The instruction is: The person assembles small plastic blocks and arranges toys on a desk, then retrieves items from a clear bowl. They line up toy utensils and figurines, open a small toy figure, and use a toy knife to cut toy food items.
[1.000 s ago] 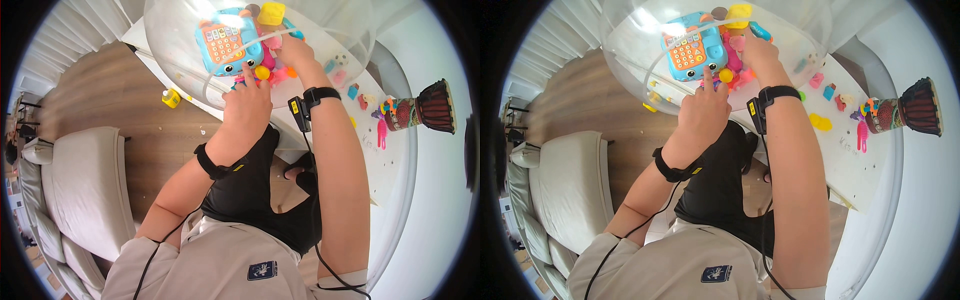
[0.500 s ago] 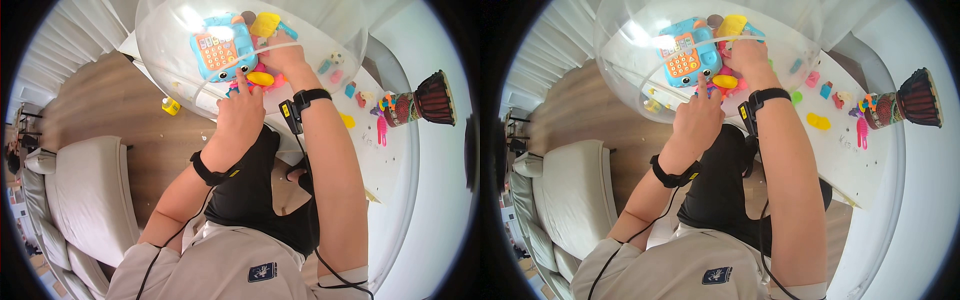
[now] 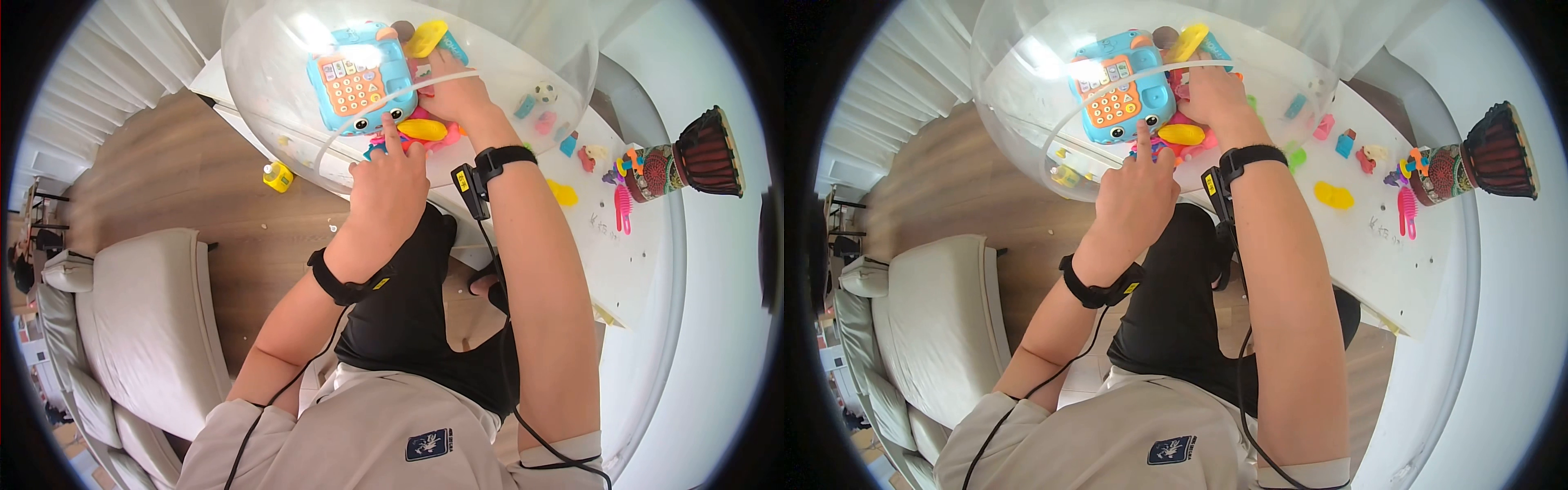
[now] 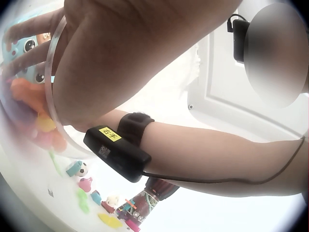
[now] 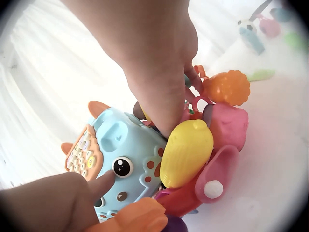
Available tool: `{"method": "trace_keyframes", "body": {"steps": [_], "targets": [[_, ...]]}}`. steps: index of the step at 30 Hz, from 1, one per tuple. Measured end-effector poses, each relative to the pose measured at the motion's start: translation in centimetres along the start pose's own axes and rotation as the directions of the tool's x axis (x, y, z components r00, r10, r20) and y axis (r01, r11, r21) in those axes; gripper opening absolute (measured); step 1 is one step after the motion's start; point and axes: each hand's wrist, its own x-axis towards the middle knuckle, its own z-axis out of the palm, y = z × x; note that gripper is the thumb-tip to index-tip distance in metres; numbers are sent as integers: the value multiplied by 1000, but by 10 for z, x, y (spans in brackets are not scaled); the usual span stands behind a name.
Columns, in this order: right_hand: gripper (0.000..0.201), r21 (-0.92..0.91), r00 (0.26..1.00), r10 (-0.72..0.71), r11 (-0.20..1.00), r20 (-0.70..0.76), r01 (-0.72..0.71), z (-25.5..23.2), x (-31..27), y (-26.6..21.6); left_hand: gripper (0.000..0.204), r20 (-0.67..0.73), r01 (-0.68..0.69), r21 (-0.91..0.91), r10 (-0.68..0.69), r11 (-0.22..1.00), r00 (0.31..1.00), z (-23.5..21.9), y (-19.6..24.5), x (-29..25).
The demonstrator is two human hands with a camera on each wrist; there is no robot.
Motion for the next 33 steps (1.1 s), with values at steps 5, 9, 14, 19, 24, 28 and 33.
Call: {"method": "trace_keyframes", "body": {"steps": [5, 9, 14, 19, 24, 28, 33], "targets": [[59, -101, 999, 35, 994, -11, -36, 0, -4, -6, 33, -36, -12, -37, 10, 999, 999, 9, -2, -2], [48, -118, 962, -24, 993, -272, -9, 14, -4, -4, 33, -27, -10, -25, 10, 1000, 1000, 7, 1, -4], [45, 247, 990, -118, 960, -78, 134, 11, 9, 4, 32, -12, -12, -33, 12, 999, 1000, 4, -1, -2], [43, 466, 999, 22, 885, -25, -8, -2, 15, -2, 31, -29, -27, -21, 26, 999, 999, 5, -1, -2], [36, 584, 995, 99, 807, 20, -92, -2, 13, 3, 31, -65, -36, -13, 35, 999, 997, 9, 0, -3], [38, 659, 980, 177, 728, 88, -190, -13, 15, -4, 29, -70, -46, -4, 45, 999, 997, 7, -4, -3], [49, 811, 889, 450, 489, 81, -322, -8, 28, 7, 28, -64, -43, -36, 41, 998, 997, 2, -8, -3]]}}
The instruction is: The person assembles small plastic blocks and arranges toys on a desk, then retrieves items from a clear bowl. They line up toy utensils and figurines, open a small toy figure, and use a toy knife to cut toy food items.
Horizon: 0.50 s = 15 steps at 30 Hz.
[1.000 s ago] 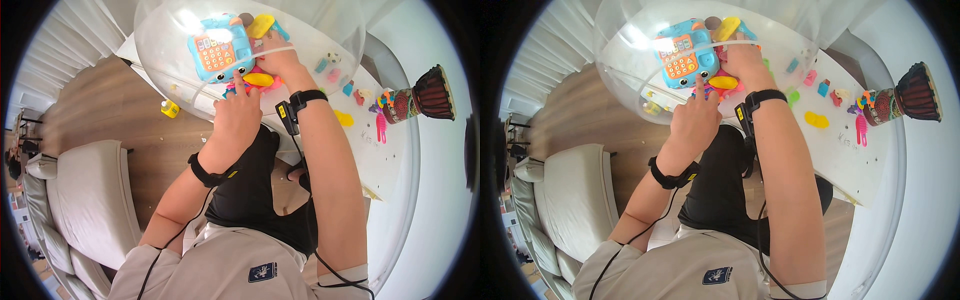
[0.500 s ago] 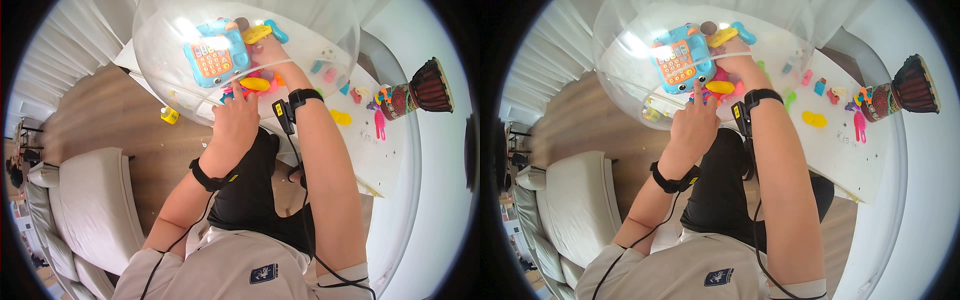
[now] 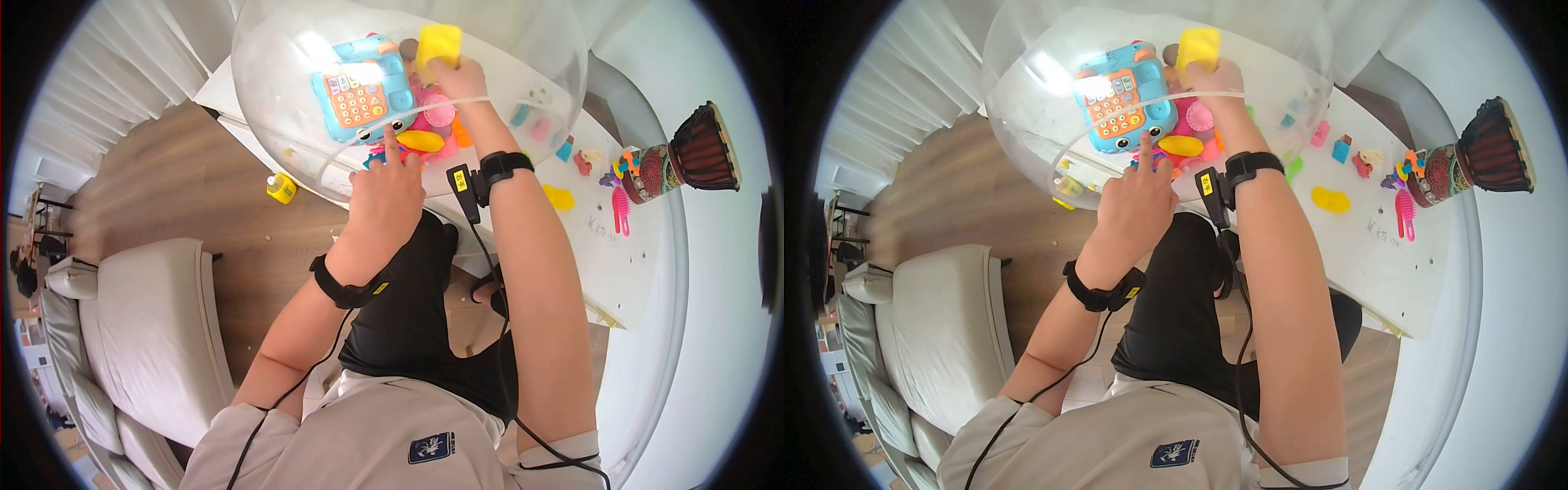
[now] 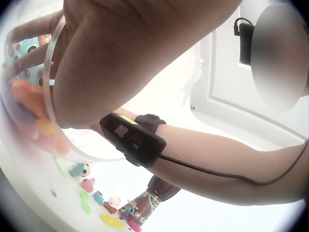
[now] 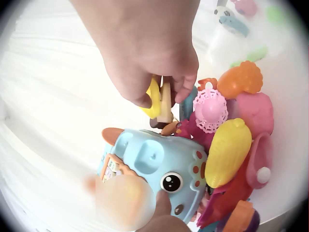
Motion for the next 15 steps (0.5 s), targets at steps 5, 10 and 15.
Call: {"method": "trace_keyframes", "body": {"steps": [5, 10, 15], "targets": [[53, 412, 971, 233, 891, -59, -189, -2, -22, -42, 27, 70, 11, -19, -9, 1000, 997, -4, -2, 1], [42, 691, 963, 226, 673, 149, -265, 5, -29, -40, 27, 65, 6, -31, -4, 999, 998, -3, -5, 1], [49, 647, 966, 150, 719, 211, -253, 4, -25, -29, 26, 45, -8, -43, 9, 999, 999, -3, -7, 0]]}}
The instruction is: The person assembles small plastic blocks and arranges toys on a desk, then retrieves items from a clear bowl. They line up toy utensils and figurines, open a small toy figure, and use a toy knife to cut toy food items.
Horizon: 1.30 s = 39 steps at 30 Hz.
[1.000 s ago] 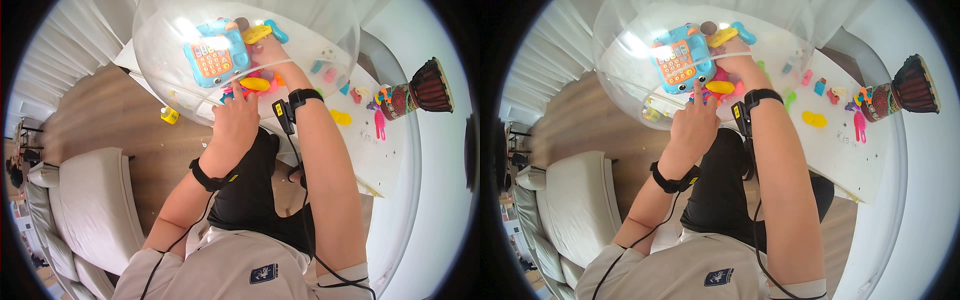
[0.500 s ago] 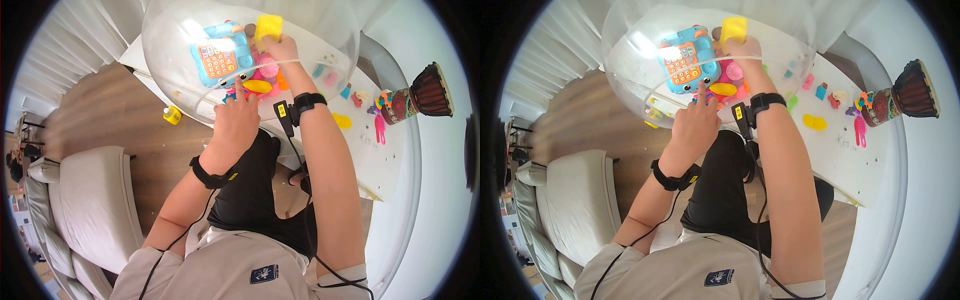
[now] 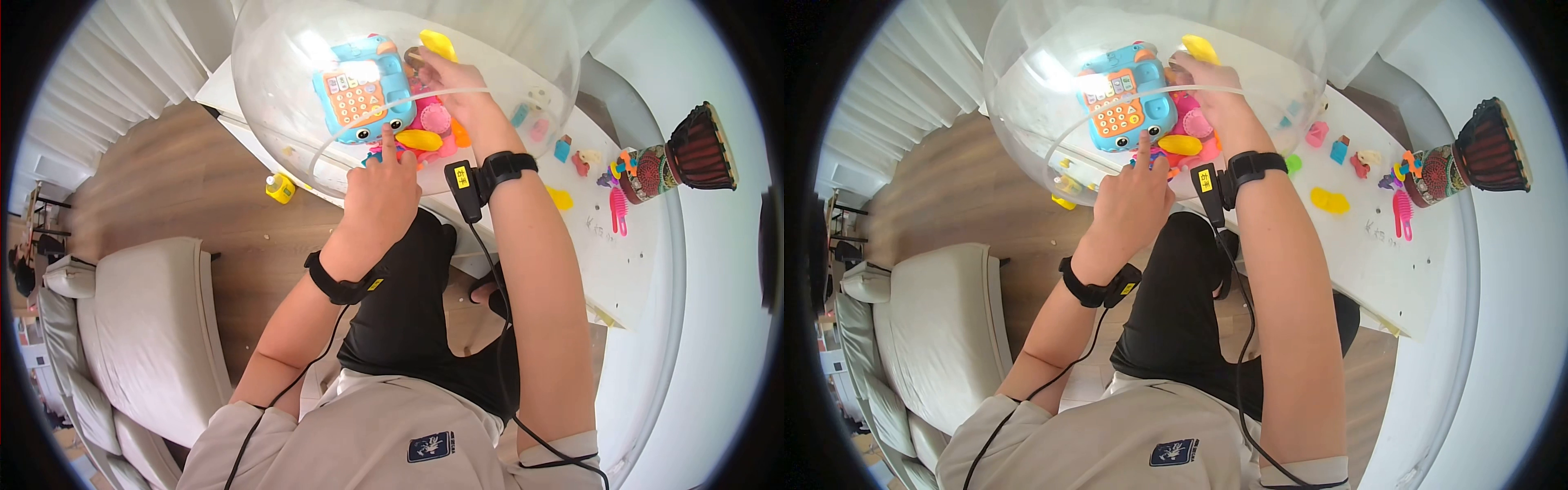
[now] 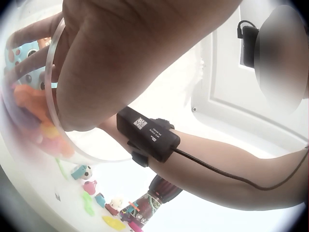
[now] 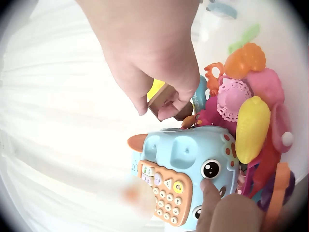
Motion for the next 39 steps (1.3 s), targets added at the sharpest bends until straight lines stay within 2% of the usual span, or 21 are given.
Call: {"method": "trace_keyframes", "body": {"steps": [1, 3, 7, 9, 16, 19, 21, 22, 24, 25, 27, 28, 30, 34, 35, 36, 37, 39], "targets": [[49, 0, 1000, -1, 1000, 0, 1, 0, -1, -1, 26, 5, 1, -4, -1, 1000, 1000, -1, 0, 0], [56, 1, 986, 74, 997, -147, -74, 0, -3, -3, 26, 10, 3, -8, -3, 1000, 1000, -1, -1, 0], [64, 40, 982, 155, 988, -103, -152, -9, 1, -5, 25, 22, -1, -3, 1, 1000, 1000, -2, 0, 0], [70, -10, 975, 156, 987, -160, -159, -6, -1, -5, 25, 21, -7, 2, 7, 1000, 1000, -2, 0, -1], [68, -41, 977, 158, 985, -144, -166, -1, -5, -8, 24, 12, -3, -18, 3, 1000, 1000, -1, -3, -1], [64, -62, 975, 159, 983, -154, -170, 5, -9, -10, 24, 18, 1, -29, -1, 1000, 1000, -2, -3, -2], [51, 18, 979, 147, 989, -144, -146, 4, -6, -4, 24, 21, 4, -34, -4, 999, 1000, -2, -4, -2], [51, 17, 979, 148, 989, -143, -147, 4, -5, 0, 24, 15, 2, -34, -1, 999, 1000, -1, -4, -2], [53, -146, 997, -54, 988, -57, 46, 0, -2, 11, 24, 10, 0, -32, 1, 999, 1000, 0, -5, -3], [53, -145, 997, -54, 988, -57, 45, -3, 1, 15, 23, 5, -4, -26, 4, 1000, 1000, 0, -5, -3], [63, -330, 986, -98, 943, -138, 48, -11, 6, 17, 23, 2, -13, -19, 13, 1000, 1000, 1, -4, -3], [63, -328, 985, -99, 944, -143, 47, -14, 8, 19, 23, 12, -8, -22, 8, 1000, 1000, -1, -4, -3], [66, -453, 962, -171, 890, -211, 59, -19, 16, 22, 23, 19, -7, -24, 7, 1000, 1000, -3, -4, -2], [62, -541, 960, -215, 836, -176, 88, -29, 35, 38, 23, 16, -7, -18, 7, 1000, 1000, -3, -4, -2], [58, -888, 860, -505, 427, -79, 169, -24, 24, 39, 23, -2, -6, -12, 6, 1000, 1000, -2, -4, -2], [55, -988, 720, -677, -102, 151, 112, -19, 14, 39, 23, 0, -10, -10, 10, 1000, 1000, -2, -3, -2], [55, -989, 721, -677, -98, 146, 108, -15, 4, 37, 22, -6, -9, -6, 9, 1000, 1000, 0, -3, -2], [27, -892, 426, -784, -408, 452, 195, -9, -7, 33, 22, -13, -10, 1, 10, 1000, 1000, 1, -3, -2]]}}
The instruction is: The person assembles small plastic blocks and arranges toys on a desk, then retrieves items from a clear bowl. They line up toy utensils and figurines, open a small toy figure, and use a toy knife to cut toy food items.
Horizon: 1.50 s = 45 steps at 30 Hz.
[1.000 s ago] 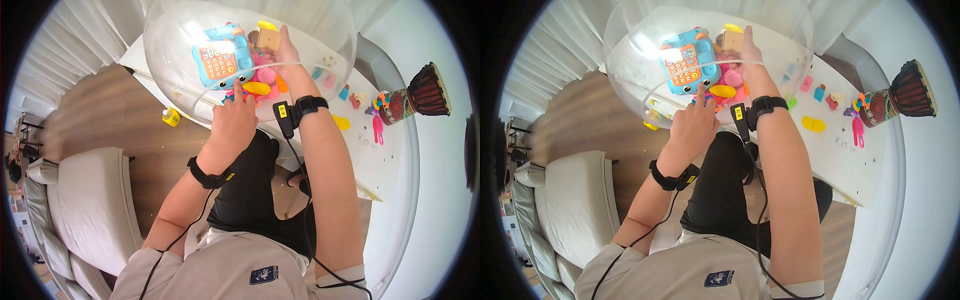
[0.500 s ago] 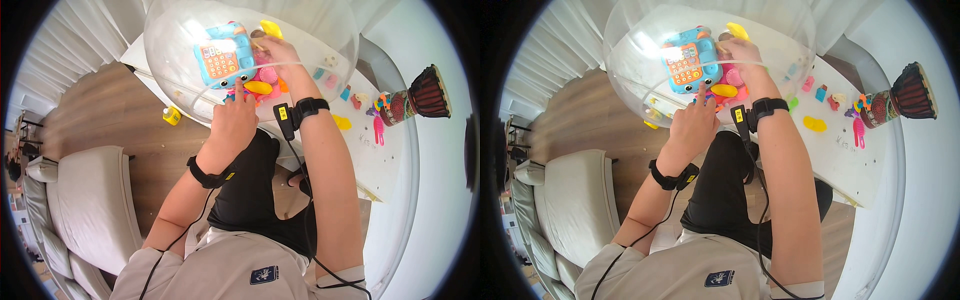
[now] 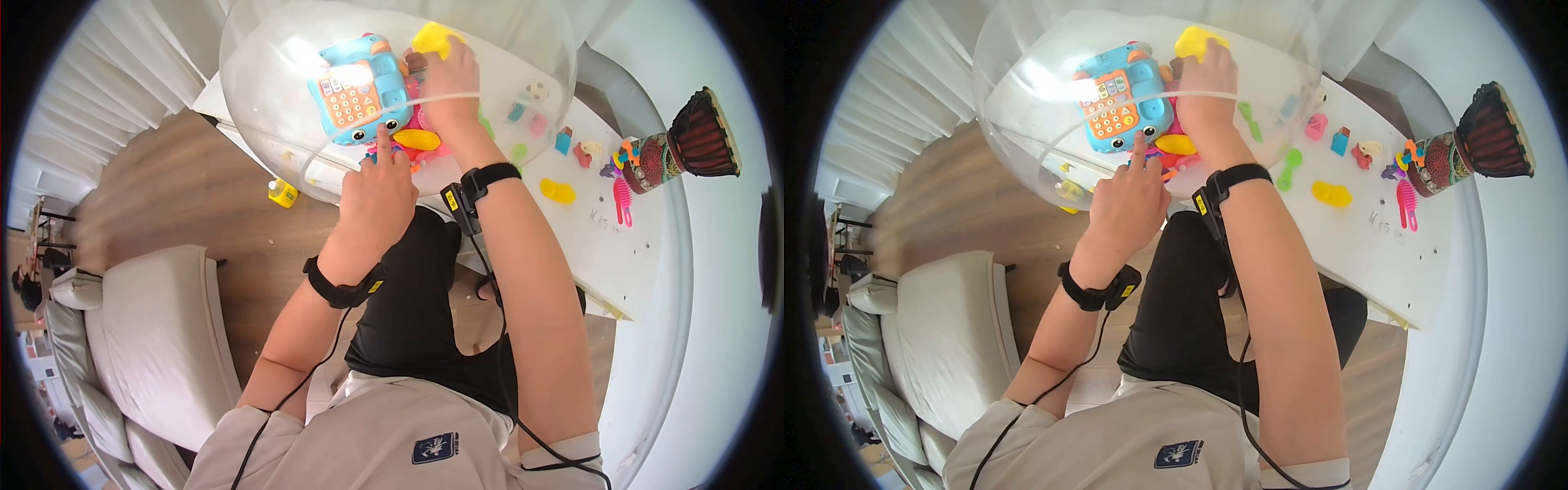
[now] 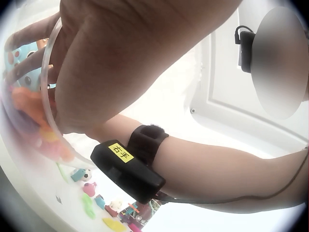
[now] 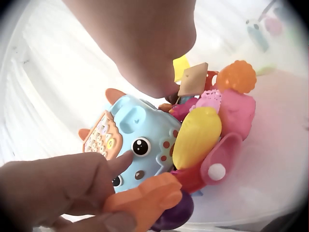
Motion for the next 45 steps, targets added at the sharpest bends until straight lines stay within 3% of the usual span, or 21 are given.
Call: {"method": "trace_keyframes", "body": {"steps": [1, 2, 3, 7, 13, 15, 18, 22, 24, 28, 30, 33, 35, 37, 38, 39, 40, 41, 43, 44, 45], "targets": [[27, 1, 1000, 2, 1000, -1, -2, -3, 4, -3, 23, 4, -6, 12, 6, 1000, 1000, 1, 0, -1], [26, 143, 970, 23, 988, 241, -59, -1, 4, -3, 24, 8, -10, 24, 10, 1000, 1000, 2, 0, -1], [26, 265, 883, 4, 953, 469, -145, 0, 3, -4, 24, 11, -8, 25, 7, 1000, 1000, 3, 1, -1], [33, 351, 933, 31, 922, 358, -165, 13, -12, 0, 26, 36, 18, 58, -21, 998, 999, 6, 6, 1], [37, 184, 815, -14, 976, 579, -114, -2, -7, 6, 26, -2, 22, 99, -22, 995, 1000, 10, 8, 3], [37, 162, 765, 85, 957, 638, -241, -1, -6, 3, 26, -11, 22, 104, -21, 994, 1000, 9, 7, 1], [35, 271, 792, 136, 894, 595, -356, -1, -6, 3, 25, -22, 11, 98, -9, 995, 1000, 8, 7, 1], [33, 294, 777, 136, 874, 614, -386, 1, -7, 6, 25, -15, 27, 97, -26, 995, 1000, 10, 7, 2], [33, 449, 772, 151, 738, 617, -503, 19, -11, 10, 25, -15, 31, 94, -29, 995, 999, 10, 7, 2], [38, 491, 763, 216, 653, 609, -577, 24, -4, 9, 25, -18, 20, 100, -18, 995, 1000, 9, 5, 2], [40, 505, 722, 238, 575, 650, -644, 18, 1, 9, 25, -24, 9, 105, -7, 994, 1000, 9, 5, 3], [42, 482, 689, 177, 595, 703, -644, 13, 6, 10, 25, 4, 1, 94, -2, 996, 1000, 10, 1, 3], [47, 517, 726, 107, 632, 679, -577, 37, 1, 11, 25, -10, 2, 108, -1, 994, 1000, 9, 2, 1], [51, 440, 608, 258, 491, 751, -752, -22, 10, -11, 32, -55, -57, 81, 62, 995, 997, 16, -6, -4], [52, 326, 623, 329, 630, 710, -704, -7, 10, -14, 34, 28, -42, 79, 40, 996, 999, 9, -4, -2], [47, 284, 521, 362, 538, 773, -794, -13, 13, -12, 36, 109, -21, 89, 12, 996, 994, 2, -1, 0], [41, 269, 490, 381, 503, 784, -822, -4, 11, -11, 36, 106, -72, 69, 65, 995, 992, 1, 1, 2], [41, 257, 486, 416, 495, 768, -830, 0, 10, -6, 36, 117, -53, 63, 45, 997, 992, -1, 1, 3], [44, 281, 519, 255, 609, 816, -741, 11, 12, -7, 36, 126, -41, 70, 32, 997, 992, -5, 1, 4], [44, 285, 527, 267, 605, 807, -743, 22, 8, -9, 28, 104, -44, 68, 37, 997, 994, -5, 2, 4], [32, 265, 663, 338, 725, 668, -636, 43, -4, -12, 22, 84, -45, 66, 39, 997, 996, -6, 2, 5]]}}
